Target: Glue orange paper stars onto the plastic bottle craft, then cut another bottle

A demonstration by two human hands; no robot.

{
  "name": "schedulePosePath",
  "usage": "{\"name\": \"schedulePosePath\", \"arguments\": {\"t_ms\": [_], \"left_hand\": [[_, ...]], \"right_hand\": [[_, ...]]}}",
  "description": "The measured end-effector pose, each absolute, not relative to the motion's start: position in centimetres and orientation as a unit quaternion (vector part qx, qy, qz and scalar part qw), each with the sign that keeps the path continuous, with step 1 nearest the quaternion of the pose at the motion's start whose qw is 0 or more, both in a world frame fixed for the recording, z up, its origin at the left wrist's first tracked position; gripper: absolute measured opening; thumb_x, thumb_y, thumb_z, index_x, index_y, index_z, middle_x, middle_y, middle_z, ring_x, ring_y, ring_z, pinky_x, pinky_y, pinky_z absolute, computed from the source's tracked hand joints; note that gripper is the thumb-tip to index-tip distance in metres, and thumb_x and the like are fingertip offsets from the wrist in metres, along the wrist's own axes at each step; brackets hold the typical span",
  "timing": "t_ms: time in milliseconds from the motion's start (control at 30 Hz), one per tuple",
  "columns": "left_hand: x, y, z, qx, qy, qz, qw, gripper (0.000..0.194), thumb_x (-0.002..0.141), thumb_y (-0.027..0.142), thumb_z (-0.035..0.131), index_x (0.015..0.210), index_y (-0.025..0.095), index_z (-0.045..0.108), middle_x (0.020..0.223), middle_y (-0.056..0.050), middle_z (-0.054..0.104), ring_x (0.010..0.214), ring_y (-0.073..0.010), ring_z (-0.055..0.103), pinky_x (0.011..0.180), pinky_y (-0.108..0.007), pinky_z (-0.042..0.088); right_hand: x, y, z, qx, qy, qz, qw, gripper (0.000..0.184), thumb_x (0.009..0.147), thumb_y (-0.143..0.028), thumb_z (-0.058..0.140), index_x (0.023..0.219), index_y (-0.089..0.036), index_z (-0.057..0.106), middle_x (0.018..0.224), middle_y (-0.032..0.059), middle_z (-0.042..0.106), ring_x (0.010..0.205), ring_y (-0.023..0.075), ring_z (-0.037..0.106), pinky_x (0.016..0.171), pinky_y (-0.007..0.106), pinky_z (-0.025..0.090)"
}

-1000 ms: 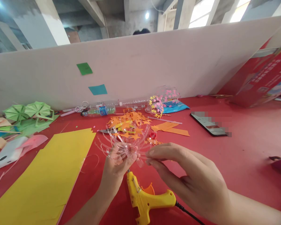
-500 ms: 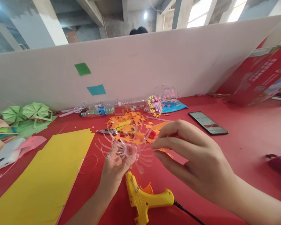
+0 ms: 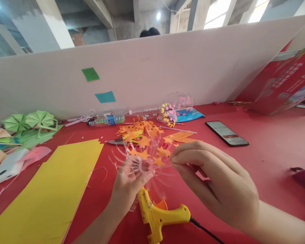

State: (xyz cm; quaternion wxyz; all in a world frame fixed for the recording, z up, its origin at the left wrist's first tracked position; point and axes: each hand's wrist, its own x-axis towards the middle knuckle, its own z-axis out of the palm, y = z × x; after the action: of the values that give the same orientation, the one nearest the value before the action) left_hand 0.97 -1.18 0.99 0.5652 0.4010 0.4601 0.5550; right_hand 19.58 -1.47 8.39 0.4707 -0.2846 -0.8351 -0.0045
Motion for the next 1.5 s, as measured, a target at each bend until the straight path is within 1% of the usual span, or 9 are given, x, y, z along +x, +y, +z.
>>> {"name": "schedulePosePath", "arguments": {"t_ms": [100,200,333,733,900,1100,1233,1333,1500], "left_hand": [[0.9,-1.1,1.1,0.412,0.447,0.557,0.566,0.029,0.067,0.029,0.079,0.085,0.019,0.059,0.078,0.0,0.066,0.072,-0.0134,0.065,0.07,-0.024,0.054],[0.8,-1.0,0.9,0.423,0.433,0.562,0.563,0.029,0.068,0.028,0.079,0.088,0.02,0.06,0.085,0.0,0.067,0.078,-0.0135,0.066,0.075,-0.024,0.053],[0.8,-1.0,0.7,0.417,0.438,0.566,0.56,0.029,0.068,0.028,0.079,0.089,0.021,0.06,0.085,0.001,0.067,0.077,-0.0124,0.066,0.076,-0.023,0.053],[0.7,-1.0,0.5,0.413,0.426,0.569,0.569,0.03,0.066,0.026,0.081,0.089,0.022,0.062,0.087,0.002,0.067,0.081,-0.0106,0.065,0.076,-0.019,0.052],[0.7,-0.7,0.3,0.404,0.45,0.564,0.563,0.033,0.062,0.029,0.083,0.084,0.021,0.06,0.083,0.001,0.067,0.081,-0.0126,0.066,0.074,-0.02,0.054],[0.7,-1.0,0.0,0.376,0.478,0.556,0.566,0.041,0.058,0.034,0.085,0.088,0.019,0.061,0.084,-0.003,0.07,0.086,-0.0193,0.069,0.08,-0.03,0.057],[0.7,-0.9,0.0,0.379,0.466,0.571,0.56,0.042,0.056,0.034,0.086,0.088,0.02,0.061,0.081,-0.003,0.07,0.084,-0.0194,0.069,0.076,-0.029,0.057],[0.5,-0.7,0.2,0.401,0.452,0.575,0.551,0.038,0.059,0.031,0.085,0.086,0.02,0.06,0.082,0.0,0.068,0.083,-0.0169,0.068,0.074,-0.025,0.056],[0.4,-0.7,0.2,0.429,0.423,0.573,0.555,0.032,0.068,0.027,0.079,0.093,0.022,0.06,0.09,0.0,0.068,0.086,-0.0145,0.066,0.079,-0.024,0.053]], "right_hand": [[19.5,-1.4,8.5,-0.282,-0.839,-0.011,0.465,0.017,0.087,-0.007,0.051,0.088,-0.023,0.057,0.082,0.0031,0.067,0.069,0.0141,0.061,0.061,0.025,0.052],[19.5,-1.2,8.6,-0.271,-0.843,-0.025,0.465,0.016,0.086,-0.007,0.055,0.092,-0.021,0.058,0.084,0.0045,0.067,0.073,0.0154,0.062,0.064,0.027,0.052],[19.7,-1.1,8.6,-0.282,-0.834,-0.04,0.473,0.019,0.087,-0.01,0.056,0.102,-0.021,0.059,0.088,0.0053,0.067,0.072,0.0152,0.06,0.062,0.027,0.051],[19.4,-0.6,8.4,-0.273,-0.837,-0.061,0.471,0.019,0.084,-0.01,0.06,0.099,-0.02,0.061,0.085,0.0035,0.069,0.081,0.0186,0.057,0.074,0.035,0.051],[19.2,-0.9,8.2,-0.284,-0.832,-0.041,0.475,0.019,0.085,-0.009,0.06,0.101,-0.02,0.06,0.084,0.004,0.068,0.078,0.0184,0.054,0.072,0.034,0.049],[19.0,-1.0,8.0,-0.294,-0.825,-0.049,0.479,0.021,0.086,-0.008,0.056,0.104,-0.018,0.06,0.084,0.0047,0.067,0.077,0.0178,0.054,0.07,0.034,0.047],[18.9,-1.2,7.9,-0.294,-0.828,-0.065,0.474,0.02,0.085,-0.008,0.056,0.101,-0.017,0.063,0.084,0.0056,0.065,0.076,0.018,0.054,0.071,0.036,0.046],[19.0,-1.3,7.9,-0.29,-0.833,-0.062,0.467,0.018,0.084,-0.009,0.057,0.099,-0.015,0.065,0.083,0.0058,0.064,0.075,0.0178,0.053,0.072,0.036,0.044],[19.0,-1.2,8.0,-0.277,-0.846,-0.022,0.456,0.021,0.084,-0.008,0.056,0.102,-0.016,0.064,0.089,0.0059,0.067,0.082,0.0185,0.054,0.076,0.036,0.044]]}}
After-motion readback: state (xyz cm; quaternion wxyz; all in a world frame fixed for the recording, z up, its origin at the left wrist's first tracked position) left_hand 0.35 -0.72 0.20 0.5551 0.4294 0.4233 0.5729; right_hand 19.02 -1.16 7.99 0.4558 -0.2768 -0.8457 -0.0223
